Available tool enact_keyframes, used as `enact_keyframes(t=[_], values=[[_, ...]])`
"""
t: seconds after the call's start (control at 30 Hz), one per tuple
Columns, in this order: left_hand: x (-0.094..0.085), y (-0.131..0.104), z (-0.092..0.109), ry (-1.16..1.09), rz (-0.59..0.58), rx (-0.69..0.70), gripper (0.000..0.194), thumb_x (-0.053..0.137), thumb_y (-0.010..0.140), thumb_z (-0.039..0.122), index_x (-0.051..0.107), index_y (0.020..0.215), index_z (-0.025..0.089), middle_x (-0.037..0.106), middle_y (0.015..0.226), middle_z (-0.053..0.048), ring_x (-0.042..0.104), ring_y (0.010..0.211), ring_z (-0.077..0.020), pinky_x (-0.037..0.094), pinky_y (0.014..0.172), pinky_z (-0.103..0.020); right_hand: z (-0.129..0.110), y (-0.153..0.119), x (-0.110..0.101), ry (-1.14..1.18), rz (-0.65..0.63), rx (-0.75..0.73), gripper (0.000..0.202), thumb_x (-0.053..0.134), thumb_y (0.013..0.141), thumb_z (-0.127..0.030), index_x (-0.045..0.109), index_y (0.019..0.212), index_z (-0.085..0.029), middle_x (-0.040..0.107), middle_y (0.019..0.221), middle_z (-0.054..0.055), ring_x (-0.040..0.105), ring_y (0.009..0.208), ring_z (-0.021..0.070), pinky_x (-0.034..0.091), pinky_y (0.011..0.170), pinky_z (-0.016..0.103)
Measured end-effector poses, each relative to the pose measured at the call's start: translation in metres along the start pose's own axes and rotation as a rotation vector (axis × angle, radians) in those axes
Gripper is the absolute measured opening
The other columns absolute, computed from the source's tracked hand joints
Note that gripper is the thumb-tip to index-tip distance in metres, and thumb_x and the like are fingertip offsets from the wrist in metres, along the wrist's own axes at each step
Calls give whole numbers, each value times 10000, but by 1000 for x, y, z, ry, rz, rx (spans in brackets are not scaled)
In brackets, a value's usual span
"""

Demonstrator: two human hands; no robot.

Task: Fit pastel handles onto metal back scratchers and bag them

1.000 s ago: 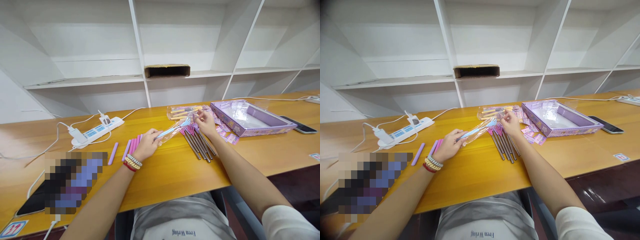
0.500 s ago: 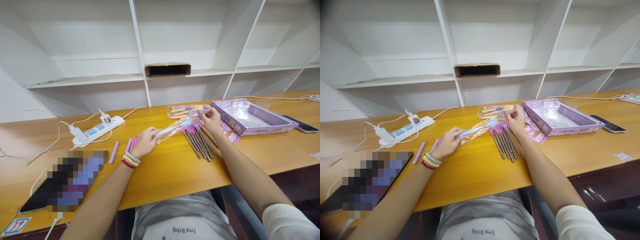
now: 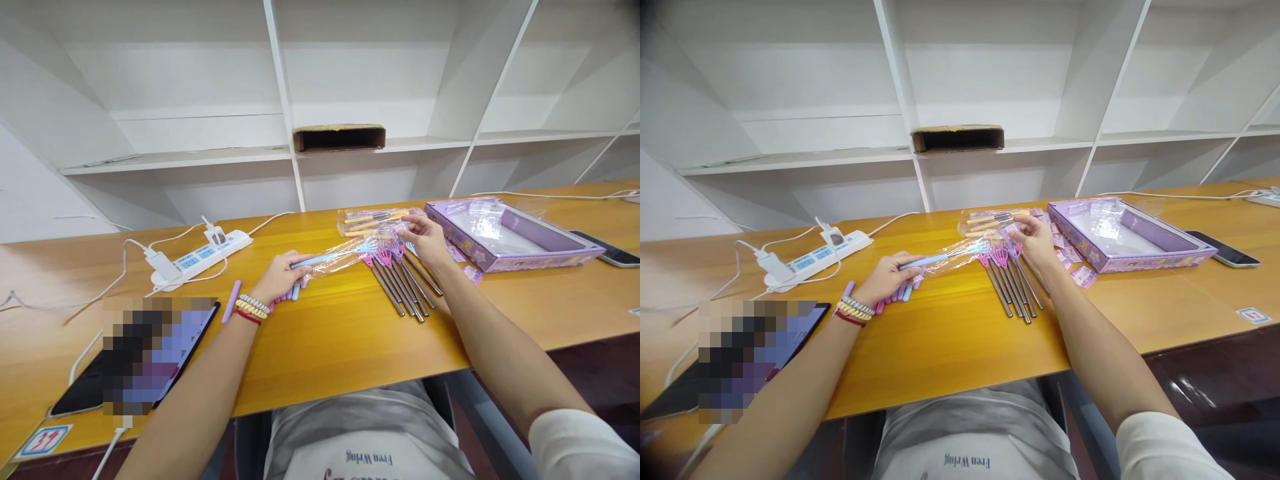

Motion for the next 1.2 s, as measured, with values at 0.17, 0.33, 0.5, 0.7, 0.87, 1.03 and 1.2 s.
enact_keyframes(t=[0.17, 0.33, 0.5, 0.7, 0.87, 1.03, 1.2], values=[[2, -1, 4, -1, -1, -14, 427, 605, 766, 313, 618, 1149, 125, 519, 713, -6, 579, 511, -117, 403, 334, -202, -1, -1, 4, -127, -106, -16, 193, 710, 643, -327, 628, 727, -175, 575, 666, -15, 500, 618, 103, 418, 602, 256], [1, -1, 4, -49, -9, 11, 413, 610, 765, 304, 626, 1136, 125, 520, 706, 0, 580, 545, -113, 465, 438, -226, -2, -1, 4, -188, -63, -44, 206, 678, 683, -372, 628, 719, -175, 539, 614, -22, 455, 569, 95, 384, 546, 242], [6, -1, 6, -77, -17, 11, 433, 622, 755, 309, 629, 1132, 98, 515, 643, 9, 544, 535, -103, 457, 470, -233, 3, -3, 7, 106, -4, 61, 224, 761, 577, -315, 640, 725, -198, 607, 673, -9, 525, 587, 118, 451, 590, 284], [8, -1, 7, -100, -16, 10, 446, 635, 744, 319, 625, 1128, 92, 519, 643, 9, 529, 517, -98, 445, 463, -235, 4, -4, 8, 334, -92, 214, 247, 792, 530, -225, 599, 683, -203, 640, 725, 1, 594, 667, 152, 505, 641, 335], [4, 0, 2, -57, -9, 2, 433, 621, 763, 337, 622, 1129, 106, 534, 635, -1, 566, 542, -124, 456, 463, -240, 5, -8, 8, 365, -166, 339, 332, 801, 550, -218, 521, 729, -218, 632, 758, -27, 630, 745, 172, 525, 654, 366], [5, 0, 3, -52, -4, -1, 420, 626, 754, 331, 630, 1109, 107, 535, 633, 0, 555, 526, -118, 441, 439, -229, 5, -9, 14, 160, -252, 313, 391, 766, 622, -368, 433, 774, -232, 604, 695, -27, 620, 653, 167, 428, 479, 251], [5, 0, 2, -68, 0, -15, 436, 633, 739, 333, 629, 1107, 100, 548, 623, -1, 551, 518, -118, 427, 422, -226, 4, -4, 9, -117, -257, 162, 339, 682, 688, -470, 476, 731, -204, 559, 664, -17, 506, 559, 107, 381, 484, 239]])
Point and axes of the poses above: each hand's wrist, its own y-axis towards the middle knuckle, its own x-axis out of the palm, z = x × y, the point moved 5 cm from there along y, towards the middle knuckle
